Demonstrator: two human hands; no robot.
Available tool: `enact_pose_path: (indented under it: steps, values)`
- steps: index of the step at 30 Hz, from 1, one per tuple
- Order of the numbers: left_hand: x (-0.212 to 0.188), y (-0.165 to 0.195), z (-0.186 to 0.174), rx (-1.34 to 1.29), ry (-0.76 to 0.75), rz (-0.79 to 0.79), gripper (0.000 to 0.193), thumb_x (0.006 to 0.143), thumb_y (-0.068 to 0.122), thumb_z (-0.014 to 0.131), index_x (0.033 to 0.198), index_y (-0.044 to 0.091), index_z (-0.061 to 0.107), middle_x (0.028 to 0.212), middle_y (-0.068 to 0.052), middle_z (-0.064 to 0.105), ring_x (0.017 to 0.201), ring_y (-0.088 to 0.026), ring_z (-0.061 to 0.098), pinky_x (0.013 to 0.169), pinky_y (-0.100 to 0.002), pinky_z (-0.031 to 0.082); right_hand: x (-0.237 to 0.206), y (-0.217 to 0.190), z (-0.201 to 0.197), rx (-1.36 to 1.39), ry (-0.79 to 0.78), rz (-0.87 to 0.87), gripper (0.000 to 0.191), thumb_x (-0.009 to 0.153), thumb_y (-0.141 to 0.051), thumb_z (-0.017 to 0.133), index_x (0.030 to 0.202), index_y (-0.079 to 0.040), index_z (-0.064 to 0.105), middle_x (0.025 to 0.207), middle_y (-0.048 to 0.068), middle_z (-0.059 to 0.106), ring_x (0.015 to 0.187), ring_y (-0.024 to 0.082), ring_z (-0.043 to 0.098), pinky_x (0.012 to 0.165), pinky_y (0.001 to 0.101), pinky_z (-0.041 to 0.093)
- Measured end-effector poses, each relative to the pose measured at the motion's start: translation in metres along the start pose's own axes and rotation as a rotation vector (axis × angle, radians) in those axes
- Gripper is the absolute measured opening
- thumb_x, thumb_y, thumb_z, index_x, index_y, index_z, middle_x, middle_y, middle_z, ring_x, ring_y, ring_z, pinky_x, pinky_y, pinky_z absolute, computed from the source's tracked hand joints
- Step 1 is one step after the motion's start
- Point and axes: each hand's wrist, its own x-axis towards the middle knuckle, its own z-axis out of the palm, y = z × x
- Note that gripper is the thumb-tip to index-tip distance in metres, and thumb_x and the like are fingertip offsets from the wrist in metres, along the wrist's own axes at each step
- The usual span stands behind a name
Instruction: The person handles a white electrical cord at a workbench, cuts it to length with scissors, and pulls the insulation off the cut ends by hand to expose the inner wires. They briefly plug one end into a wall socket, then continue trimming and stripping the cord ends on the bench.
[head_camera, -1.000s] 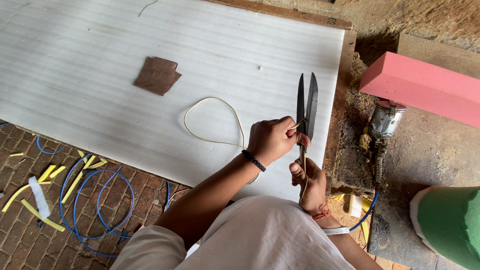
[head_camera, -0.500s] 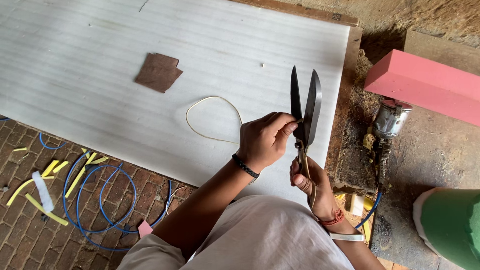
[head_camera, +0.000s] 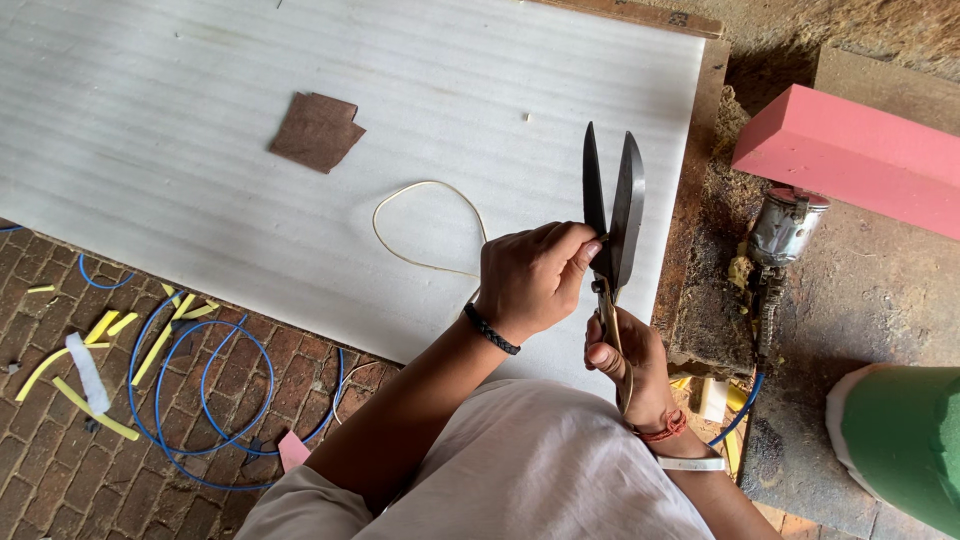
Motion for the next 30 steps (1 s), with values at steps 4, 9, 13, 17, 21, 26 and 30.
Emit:
enact_pose_path:
  steps: [4,9,13,17,21,26,30]
  values:
    - [0.0,0.0,0.001,-0.021,-0.033,-0.012,0.015,0.104,0.02,0.061,0.092,0.011,0.063,0.073,-0.004,0.067,0.061,-0.022,0.065,0.053,-0.036,0.046,-0.001,-0.002,0.004,0.009,-0.002,-0.002,0.053,0.082,-0.047,0.083,0.101,-0.003,0.06,0.087,0.001,0.057,0.079,0.012,0.052,0.074,0.0259,0.045]
    - [-0.004,0.003,0.004,-0.017,-0.08,0.054,0.013,0.104,0.019,0.06,0.094,0.01,0.061,0.073,-0.004,0.066,0.063,-0.024,0.066,0.054,-0.037,0.047,-0.003,0.002,0.008,0.078,-0.018,-0.072,0.06,0.081,-0.055,0.08,0.105,-0.005,0.058,0.09,0.001,0.056,0.083,0.013,0.053,0.076,0.0266,0.044]
    - [-0.006,0.006,0.008,-0.009,-0.1,0.031,0.014,0.103,0.019,0.061,0.093,0.01,0.06,0.071,-0.003,0.065,0.062,-0.023,0.065,0.053,-0.038,0.046,-0.005,0.007,0.005,0.102,0.018,-0.075,0.06,0.08,-0.054,0.083,0.102,-0.004,0.058,0.088,0.003,0.059,0.081,0.015,0.056,0.075,0.0281,0.046]
    - [-0.003,0.011,0.011,-0.013,-0.086,0.026,0.014,0.104,0.019,0.06,0.093,0.011,0.06,0.071,-0.003,0.065,0.062,-0.023,0.065,0.053,-0.038,0.046,-0.005,0.009,0.001,0.086,0.033,-0.081,0.059,0.08,-0.052,0.084,0.1,-0.002,0.059,0.087,0.004,0.059,0.081,0.016,0.056,0.074,0.029,0.045]
    - [0.0,0.014,0.01,-0.025,-0.073,-0.013,0.016,0.106,0.022,0.06,0.095,0.011,0.06,0.073,-0.002,0.066,0.062,-0.023,0.066,0.053,-0.037,0.047,-0.003,0.006,0.003,0.087,0.048,-0.095,0.061,0.081,-0.053,0.083,0.104,-0.002,0.059,0.089,0.004,0.06,0.083,0.016,0.056,0.076,0.029,0.045]
    - [0.002,0.007,0.012,-0.189,-0.186,0.04,0.039,0.092,0.046,0.069,0.095,0.009,0.057,0.073,-0.001,0.066,0.054,-0.019,0.065,0.048,-0.033,0.049,-0.002,0.006,0.009,0.154,0.062,-0.126,0.063,0.084,-0.057,0.078,0.11,-0.002,0.059,0.097,0.001,0.06,0.089,0.013,0.054,0.081,0.0275,0.045]
    - [-0.001,0.002,0.03,-0.168,-0.227,-0.125,0.05,0.082,0.054,0.08,0.077,0.012,0.053,0.061,0.001,0.058,0.05,-0.02,0.062,0.049,-0.034,0.048,0.0,0.01,0.007,0.147,0.109,-0.087,0.058,0.087,-0.053,0.078,0.109,-0.002,0.059,0.091,0.001,0.056,0.085,0.012,0.05,0.079,0.0261,0.041]
